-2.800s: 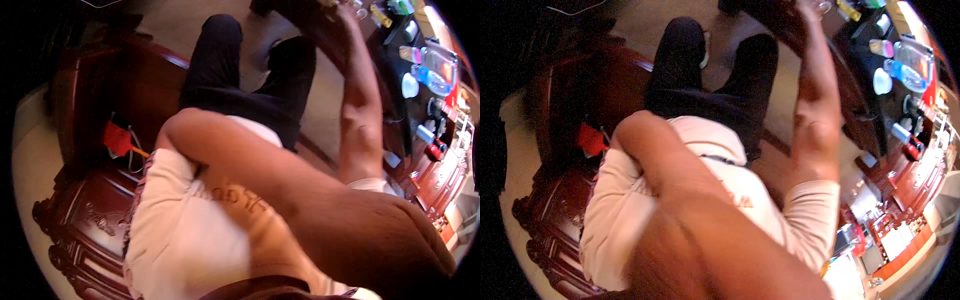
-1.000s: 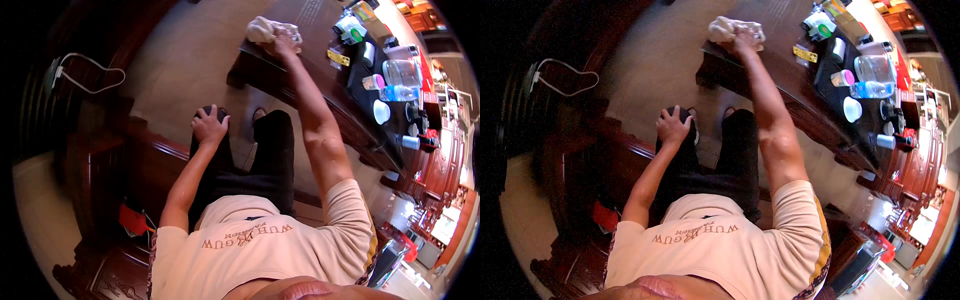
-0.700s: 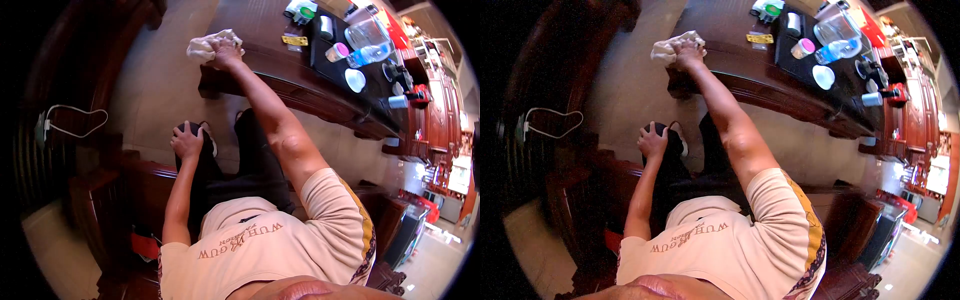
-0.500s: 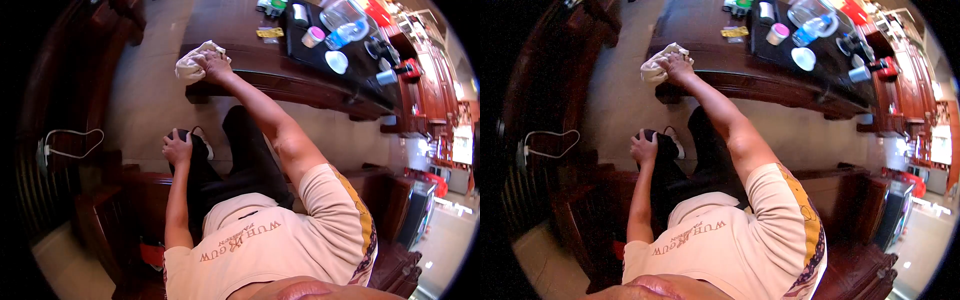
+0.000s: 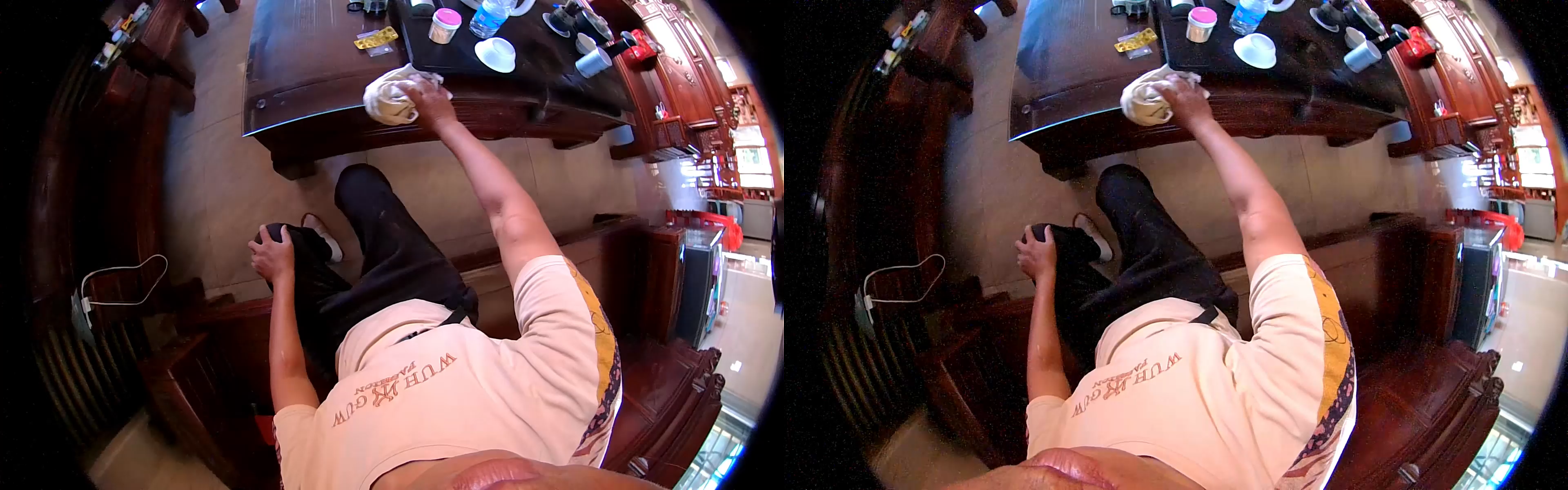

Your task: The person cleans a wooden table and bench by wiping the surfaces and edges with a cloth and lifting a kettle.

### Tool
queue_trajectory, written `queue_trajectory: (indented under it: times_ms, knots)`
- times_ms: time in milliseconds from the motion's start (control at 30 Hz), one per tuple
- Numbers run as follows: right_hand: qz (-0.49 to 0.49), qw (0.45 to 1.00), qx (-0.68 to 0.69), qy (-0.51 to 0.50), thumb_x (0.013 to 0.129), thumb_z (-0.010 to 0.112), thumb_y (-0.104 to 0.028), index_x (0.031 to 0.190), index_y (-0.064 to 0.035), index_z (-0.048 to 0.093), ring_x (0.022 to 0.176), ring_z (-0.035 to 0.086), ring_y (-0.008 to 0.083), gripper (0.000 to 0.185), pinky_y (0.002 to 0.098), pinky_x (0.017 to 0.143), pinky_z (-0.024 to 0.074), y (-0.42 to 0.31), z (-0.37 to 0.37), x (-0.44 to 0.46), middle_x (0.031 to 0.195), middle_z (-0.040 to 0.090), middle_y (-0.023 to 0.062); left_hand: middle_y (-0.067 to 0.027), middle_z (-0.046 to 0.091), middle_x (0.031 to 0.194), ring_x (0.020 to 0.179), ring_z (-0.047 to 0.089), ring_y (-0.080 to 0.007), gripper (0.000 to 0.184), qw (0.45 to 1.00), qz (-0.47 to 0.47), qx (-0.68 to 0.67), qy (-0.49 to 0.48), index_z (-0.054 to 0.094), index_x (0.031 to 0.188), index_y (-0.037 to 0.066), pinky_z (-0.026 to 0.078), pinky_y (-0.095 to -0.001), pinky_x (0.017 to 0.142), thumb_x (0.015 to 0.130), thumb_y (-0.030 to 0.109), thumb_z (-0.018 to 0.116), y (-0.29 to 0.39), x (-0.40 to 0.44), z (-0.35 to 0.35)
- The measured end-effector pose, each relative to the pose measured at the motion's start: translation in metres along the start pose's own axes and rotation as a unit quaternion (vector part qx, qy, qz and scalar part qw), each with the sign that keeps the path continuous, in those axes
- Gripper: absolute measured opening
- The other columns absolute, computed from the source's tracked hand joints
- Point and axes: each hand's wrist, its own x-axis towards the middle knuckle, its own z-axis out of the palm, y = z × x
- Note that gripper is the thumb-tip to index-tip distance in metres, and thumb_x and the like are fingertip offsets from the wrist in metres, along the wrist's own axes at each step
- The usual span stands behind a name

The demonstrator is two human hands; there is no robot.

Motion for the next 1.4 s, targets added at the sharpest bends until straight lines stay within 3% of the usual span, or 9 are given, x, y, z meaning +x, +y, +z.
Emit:
queue_trajectory:
  times_ms: [33, 133, 233, 433, 700, 967, 1267, 1300, 1400]
  knots:
    - [0.055, 0.996, 0.003, -0.076, 0.092, 0.051, -0.012, 0.138, -0.0364, 0.043, 0.13, 0.048, 0.0332, 0.052, 0.0514, 0.104, 0.0399, 0.012, -0.011, -0.009, 0.139, 0.048, 0.0122, -0.0193, 0.057, 0.104, 0.082, 0.065, -0.0401, 0.055, 1.0, -0.006, -0.011, 0.011, 0.06, 0.123, 0.021, 0.053, -0.0499, 0.071, 0.084, 0.06, 0.06, 0.002, 0.0, 0.0]
    - [0.045, 0.996, -0.08, -0.01, 0.088, 0.054, -0.008, 0.138, -0.0372, 0.039, 0.117, 0.056, 0.0332, 0.06, 0.0478, 0.087, 0.0509, 0.049, -0.017, -0.03, 0.13, 0.052, 0.0109, -0.02, 0.057, 0.104, 0.082, 0.065, -0.041, 0.055, 1.0, -0.003, 0.002, 0.006, 0.059, 0.124, 0.022, 0.053, -0.0506, 0.071, 0.085, 0.061, 0.059, 0.001, 0.0, 0.0]
    - [0.064, 0.996, -0.055, 0.006, 0.087, 0.052, -0.004, 0.135, -0.0412, 0.041, 0.114, 0.058, 0.036, 0.062, 0.0456, 0.087, 0.0519, 0.086, -0.022, -0.05, 0.129, 0.054, 0.0095, -0.021, 0.058, 0.104, 0.083, 0.065, -0.0422, 0.056, 1.0, -0.004, 0.002, -0.012, 0.057, 0.126, 0.023, 0.054, -0.0512, 0.07, 0.086, 0.061, 0.057, -0.001, 0.001, 0.005]
    - [0.278, 0.955, 0.082, -0.068, 0.092, 0.047, -0.013, 0.14, -0.037, 0.042, 0.129, 0.046, 0.0383, 0.053, 0.0411, 0.105, 0.0401, 0.139, -0.024, -0.07, 0.144, 0.045, 0.0131, -0.0214, 0.058, 0.102, 0.08, 0.065, -0.0431, 0.053, 1.0, 0.006, -0.008, 0.024, 0.058, 0.124, 0.022, 0.054, -0.0513, 0.069, 0.086, 0.06, 0.058, -0.006, 0.0, 0.007]
    - [0.404, 0.91, 0.004, -0.096, 0.072, 0.061, 0.01, 0.144, -0.0261, 0.035, 0.131, 0.046, 0.0396, 0.085, 0.0472, 0.1, 0.0458, 0.17, -0.087, -0.123, 0.148, 0.038, 0.0201, -0.0211, 0.058, 0.101, 0.076, 0.065, -0.0422, 0.053, 0.999, 0.014, -0.002, 0.033, 0.058, 0.124, 0.022, 0.054, -0.0506, 0.067, 0.086, 0.058, 0.059, 0.001, -0.003, 0.002]
    - [0.199, 0.968, -0.08, -0.129, 0.083, 0.057, -0.003, 0.141, -0.02, 0.041, 0.129, 0.046, 0.0383, 0.063, 0.047, 0.101, 0.0436, 0.165, -0.073, -0.109, 0.142, 0.043, 0.0188, -0.0216, 0.058, 0.101, 0.077, 0.065, -0.0428, 0.053, 1.0, 0.015, -0.001, 0.027, 0.058, 0.124, 0.022, 0.054, -0.0503, 0.065, 0.087, 0.06, 0.057, 0.003, -0.004, 0.004]
    - [0.31, 0.905, -0.079, -0.281, 0.096, 0.039, -0.01, 0.149, -0.0265, 0.031, 0.136, 0.04, 0.04, 0.056, 0.05, 0.107, 0.038, 0.253, -0.079, -0.099, 0.149, 0.038, 0.0188, -0.0202, 0.058, 0.097, 0.075, 0.065, -0.0419, 0.052, 0.999, 0.024, 0.02, 0.012, 0.057, 0.125, 0.023, 0.054, -0.0506, 0.064, 0.088, 0.059, 0.056, -0.006, 0.0, 0.004]
    - [0.34, 0.895, -0.067, -0.282, 0.082, 0.065, -0.029, 0.149, -0.0177, 0.031, 0.135, 0.042, 0.0374, 0.075, 0.0436, 0.107, 0.0386, 0.269, -0.079, -0.1, 0.15, 0.038, 0.0219, -0.0202, 0.058, 0.097, 0.075, 0.065, -0.0417, 0.052, 0.999, 0.021, 0.024, 0.005, 0.057, 0.125, 0.022, 0.054, -0.0504, 0.064, 0.088, 0.059, 0.056, -0.005, 0.0, 0.002]
    - [0.353, 0.882, -0.052, -0.307, 0.091, 0.051, -0.012, 0.151, -0.023, 0.029, 0.136, 0.04, 0.0389, 0.065, 0.0453, 0.108, 0.0387, 0.274, -0.081, -0.096, 0.151, 0.036, 0.0204, -0.0204, 0.058, 0.098, 0.077, 0.065, -0.0411, 0.052, 0.999, 0.014, 0.043, -0.003, 0.057, 0.124, 0.022, 0.054, -0.0499, 0.065, 0.088, 0.059, 0.056, -0.004, 0.003, -0.006]
